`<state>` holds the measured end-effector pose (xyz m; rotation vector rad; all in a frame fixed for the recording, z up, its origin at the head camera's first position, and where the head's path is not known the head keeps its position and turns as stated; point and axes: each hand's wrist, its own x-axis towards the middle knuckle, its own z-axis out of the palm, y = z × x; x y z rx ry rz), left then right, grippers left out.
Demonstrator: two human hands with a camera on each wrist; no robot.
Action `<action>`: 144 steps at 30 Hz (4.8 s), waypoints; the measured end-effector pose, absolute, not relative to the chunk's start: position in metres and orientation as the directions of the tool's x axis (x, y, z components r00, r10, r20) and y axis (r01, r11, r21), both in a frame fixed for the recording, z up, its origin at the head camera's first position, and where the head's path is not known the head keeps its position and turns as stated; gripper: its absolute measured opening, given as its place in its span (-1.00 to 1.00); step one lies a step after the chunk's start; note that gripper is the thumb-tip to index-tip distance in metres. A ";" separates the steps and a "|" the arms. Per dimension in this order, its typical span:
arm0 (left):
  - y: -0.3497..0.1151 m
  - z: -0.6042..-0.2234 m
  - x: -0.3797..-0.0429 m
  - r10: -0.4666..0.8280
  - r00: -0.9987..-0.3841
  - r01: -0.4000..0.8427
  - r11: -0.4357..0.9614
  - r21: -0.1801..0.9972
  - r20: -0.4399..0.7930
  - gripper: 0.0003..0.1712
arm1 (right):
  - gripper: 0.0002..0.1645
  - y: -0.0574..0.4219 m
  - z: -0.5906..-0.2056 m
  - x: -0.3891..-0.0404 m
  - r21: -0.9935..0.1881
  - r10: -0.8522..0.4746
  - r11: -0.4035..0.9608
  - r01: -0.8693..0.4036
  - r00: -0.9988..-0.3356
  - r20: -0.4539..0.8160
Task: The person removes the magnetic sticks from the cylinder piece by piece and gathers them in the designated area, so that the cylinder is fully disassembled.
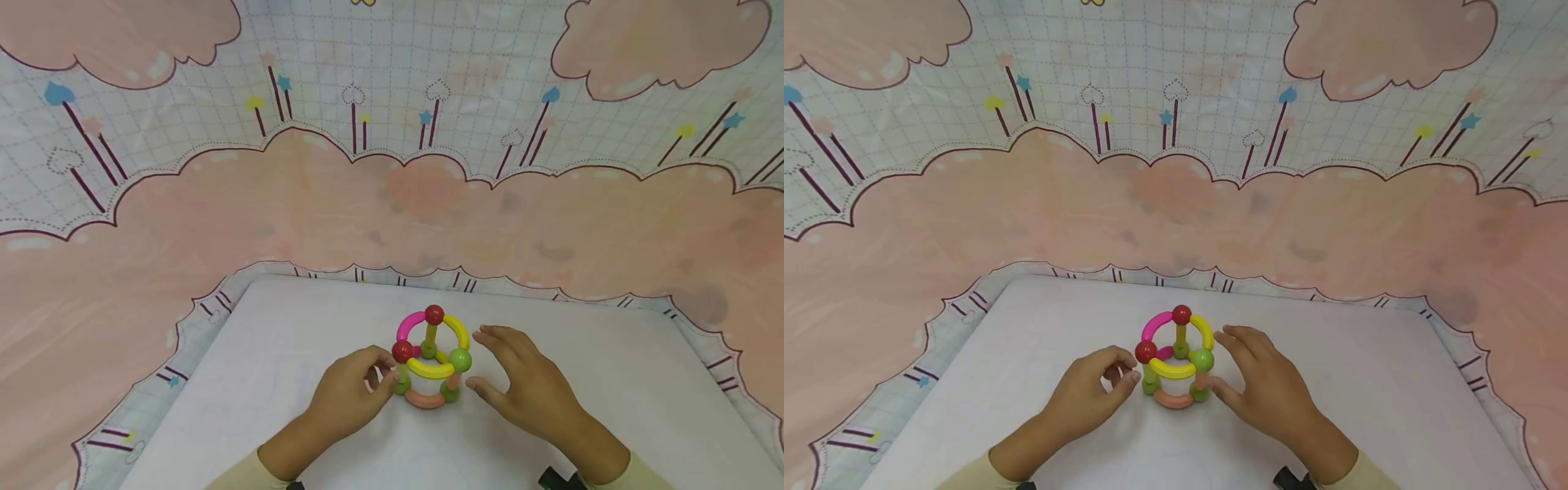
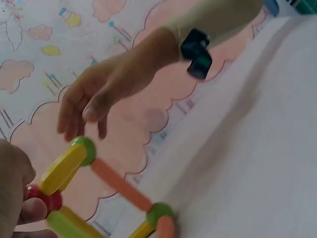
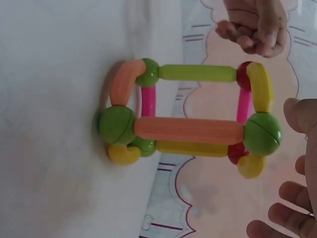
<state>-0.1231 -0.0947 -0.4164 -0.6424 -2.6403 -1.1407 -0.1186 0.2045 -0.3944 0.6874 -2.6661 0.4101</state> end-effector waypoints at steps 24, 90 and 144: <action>-0.067 -0.438 -0.116 0.324 -0.613 0.716 0.614 0.332 0.721 -0.67 | -0.21 0.189 -0.409 -0.128 -0.193 -0.475 0.781 -0.594 -0.766 0.433; -0.066 -0.436 -0.151 0.591 -0.443 0.844 0.529 0.090 0.674 -0.61 | -0.29 0.190 -0.415 -0.132 -0.200 -0.444 0.778 -0.595 -0.747 0.495; -0.106 -0.477 -0.167 0.435 -0.895 0.404 0.692 0.598 0.102 -0.22 | -0.03 0.190 -0.461 -0.134 -0.516 -0.194 0.838 -0.176 -0.981 0.021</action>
